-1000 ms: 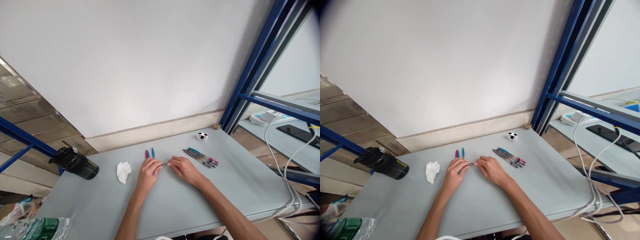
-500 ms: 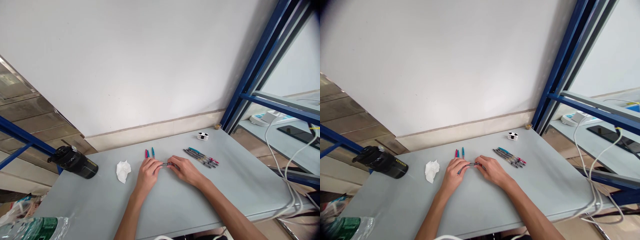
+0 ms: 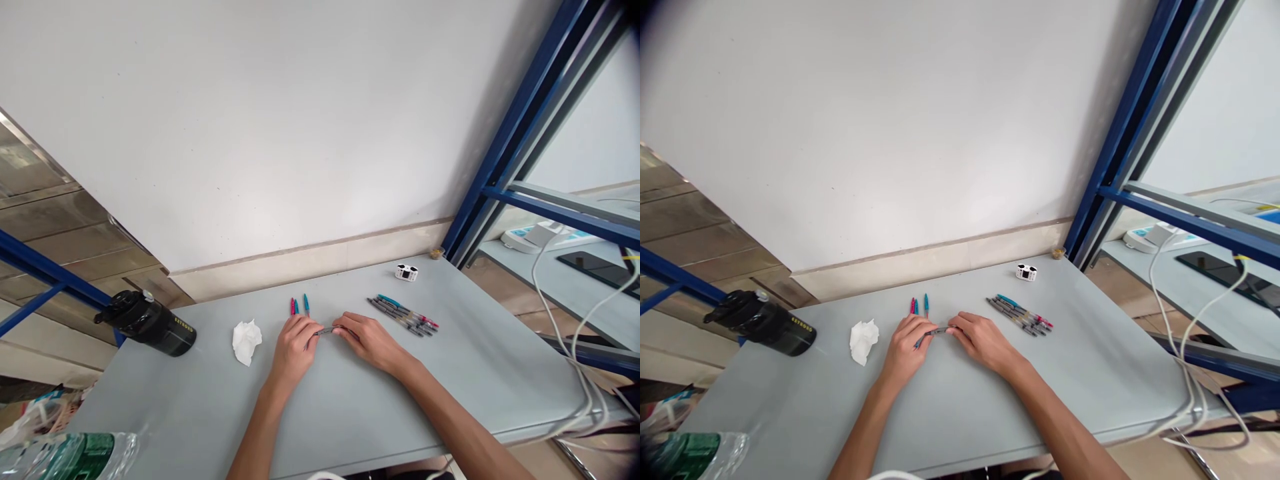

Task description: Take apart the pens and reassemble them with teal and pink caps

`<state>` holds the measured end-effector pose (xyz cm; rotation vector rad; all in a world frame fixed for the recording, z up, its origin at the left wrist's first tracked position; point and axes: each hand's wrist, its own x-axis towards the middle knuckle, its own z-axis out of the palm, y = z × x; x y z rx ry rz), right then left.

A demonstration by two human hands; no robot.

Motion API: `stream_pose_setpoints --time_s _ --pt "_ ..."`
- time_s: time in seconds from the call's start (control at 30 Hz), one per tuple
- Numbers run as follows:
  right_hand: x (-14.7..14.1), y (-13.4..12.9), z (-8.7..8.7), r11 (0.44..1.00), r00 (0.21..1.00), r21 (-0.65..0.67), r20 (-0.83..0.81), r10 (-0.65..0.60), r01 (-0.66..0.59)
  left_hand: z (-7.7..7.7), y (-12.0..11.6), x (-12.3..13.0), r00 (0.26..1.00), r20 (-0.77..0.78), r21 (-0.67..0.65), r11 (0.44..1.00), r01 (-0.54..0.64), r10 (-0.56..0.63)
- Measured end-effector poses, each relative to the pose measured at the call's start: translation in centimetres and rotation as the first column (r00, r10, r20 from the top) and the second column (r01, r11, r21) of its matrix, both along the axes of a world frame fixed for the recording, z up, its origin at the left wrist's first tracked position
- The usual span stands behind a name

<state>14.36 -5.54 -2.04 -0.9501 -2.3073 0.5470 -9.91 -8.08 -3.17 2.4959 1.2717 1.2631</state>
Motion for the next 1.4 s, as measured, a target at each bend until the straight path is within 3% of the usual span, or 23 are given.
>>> stream_pose_setpoints --time_s 0.3,1.2,1.3,1.4 --pt "0.20 0.04 -0.18 1.000 0.998 -0.001 -0.057 -0.020 0.020 0.14 -0.28 0.47 0.999 -0.039 -0.055 0.998 -0.024 0.022" --pt "0.21 -0.06 -0.20 0.994 0.992 -0.102 -0.121 0.029 -0.041 0.45 0.14 0.17 1.000 -0.021 0.098 0.995 0.023 -0.021" --pt "0.17 -0.17 -0.02 0.987 0.978 -0.163 -0.210 -0.022 -0.012 0.66 -0.20 0.18 1.000 -0.014 0.026 1.000 0.000 0.000" --pt "0.17 -0.22 0.38 0.975 0.908 -0.224 -0.406 -0.100 0.008 0.83 -0.57 0.20 1.000 -0.006 -0.050 0.999 -0.014 0.014"
